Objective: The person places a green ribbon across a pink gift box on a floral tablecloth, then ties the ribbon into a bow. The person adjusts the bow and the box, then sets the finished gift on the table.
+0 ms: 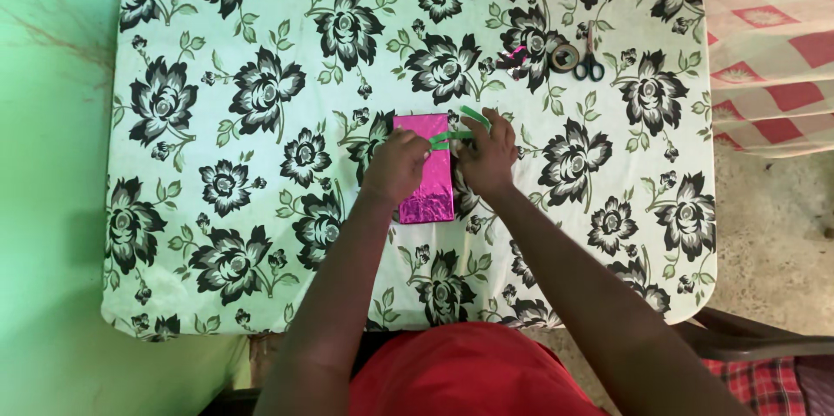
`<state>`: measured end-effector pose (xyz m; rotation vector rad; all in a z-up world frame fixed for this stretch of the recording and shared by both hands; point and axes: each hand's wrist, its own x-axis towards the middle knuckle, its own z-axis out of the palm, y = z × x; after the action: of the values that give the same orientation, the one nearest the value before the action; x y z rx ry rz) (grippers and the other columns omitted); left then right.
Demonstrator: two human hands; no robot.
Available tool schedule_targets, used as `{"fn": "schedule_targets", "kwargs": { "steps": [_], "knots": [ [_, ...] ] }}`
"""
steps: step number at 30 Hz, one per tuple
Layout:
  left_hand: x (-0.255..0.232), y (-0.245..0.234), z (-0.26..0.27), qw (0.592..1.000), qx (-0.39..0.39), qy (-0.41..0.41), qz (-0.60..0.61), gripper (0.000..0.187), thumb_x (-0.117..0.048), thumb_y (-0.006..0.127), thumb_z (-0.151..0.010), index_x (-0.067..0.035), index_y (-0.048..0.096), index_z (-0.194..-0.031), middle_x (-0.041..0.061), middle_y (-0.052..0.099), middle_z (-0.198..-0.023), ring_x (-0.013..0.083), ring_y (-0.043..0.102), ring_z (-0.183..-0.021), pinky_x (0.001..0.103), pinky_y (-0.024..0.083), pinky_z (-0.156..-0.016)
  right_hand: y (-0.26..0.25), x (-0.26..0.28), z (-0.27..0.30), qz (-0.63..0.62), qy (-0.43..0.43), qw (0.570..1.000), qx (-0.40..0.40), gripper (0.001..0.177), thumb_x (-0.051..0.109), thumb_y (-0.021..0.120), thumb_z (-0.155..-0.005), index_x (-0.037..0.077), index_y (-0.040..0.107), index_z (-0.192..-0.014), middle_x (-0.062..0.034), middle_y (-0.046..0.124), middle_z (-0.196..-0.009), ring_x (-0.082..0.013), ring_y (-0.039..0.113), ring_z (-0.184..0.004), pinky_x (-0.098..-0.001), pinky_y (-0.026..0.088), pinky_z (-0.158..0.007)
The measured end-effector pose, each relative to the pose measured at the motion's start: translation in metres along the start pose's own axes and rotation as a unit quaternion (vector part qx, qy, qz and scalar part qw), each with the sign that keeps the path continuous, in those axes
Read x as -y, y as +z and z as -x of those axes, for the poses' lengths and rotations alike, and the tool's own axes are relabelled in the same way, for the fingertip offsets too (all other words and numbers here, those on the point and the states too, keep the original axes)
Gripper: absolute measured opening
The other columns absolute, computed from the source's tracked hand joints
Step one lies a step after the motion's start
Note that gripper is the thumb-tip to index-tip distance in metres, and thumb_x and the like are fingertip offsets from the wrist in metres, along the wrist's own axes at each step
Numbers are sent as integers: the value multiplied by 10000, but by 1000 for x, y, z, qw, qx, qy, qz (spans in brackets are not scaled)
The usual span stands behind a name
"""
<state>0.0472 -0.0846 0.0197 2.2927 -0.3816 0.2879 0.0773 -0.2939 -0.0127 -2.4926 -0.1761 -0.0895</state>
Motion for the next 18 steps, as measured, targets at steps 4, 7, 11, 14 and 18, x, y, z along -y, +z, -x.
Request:
{"fn": "schedule_targets", "kwargs": {
  "steps": [4, 7, 11, 14, 18],
  "knots": [
    [6, 8, 4, 999, 25, 16, -35, 194, 21, 659, -785, -55, 677, -963, 138, 646, -941, 392, 628, -963, 486, 496, -1014, -3, -1, -5, 15, 6, 999, 32, 522, 186, 773, -816, 275, 673, -1320, -88, 431, -1537, -361, 285, -1483, -594, 279, -1106],
    [8, 12, 6, 998, 33, 40, -42, 172, 24, 635, -815, -49, 672, -966, 137, 643, -948, 354, 640, -943, 485, 457, -1114, -5, 2, -12, 34, 5, 998, 51, 479, 228, 790, -813, 299, 699, -1278, -94, 427, -1544, -388, 247, -1486, -616, 258, -1103],
    [8, 14, 8, 995, 53, 36, -75, 177, -2, 628, -838, -48, 681, -1001, 139, 640, -950, 350, 637, -949, 497, 419, -1140, -8, 5, -17, 68, 14, 994, 90, 358, 364, 811, -842, 324, 738, -1191, -101, 421, -1532, -410, 208, -1488, -673, 206, -1105],
    [8, 13, 5, 993, 49, 50, -92, 210, -19, 633, -836, -52, 685, -1036, 136, 639, -959, 343, 641, -960, 512, 402, -1148, -7, 5, -19, 90, 12, 992, 90, 260, 403, 797, -850, 313, 776, -1093, -104, 432, -1513, -415, 212, -1482, -706, 182, -1091],
    [4, 15, 14, 994, 56, 27, -92, 243, -21, 629, -844, -61, 687, -1077, 123, 639, -959, 331, 648, -962, 512, 379, -1176, -4, -3, -18, 101, 10, 993, 59, 132, 364, 789, -860, 274, 785, -957, -73, 480, -1491, -414, 245, -1482, -697, 183, -1098]
  ]
}}
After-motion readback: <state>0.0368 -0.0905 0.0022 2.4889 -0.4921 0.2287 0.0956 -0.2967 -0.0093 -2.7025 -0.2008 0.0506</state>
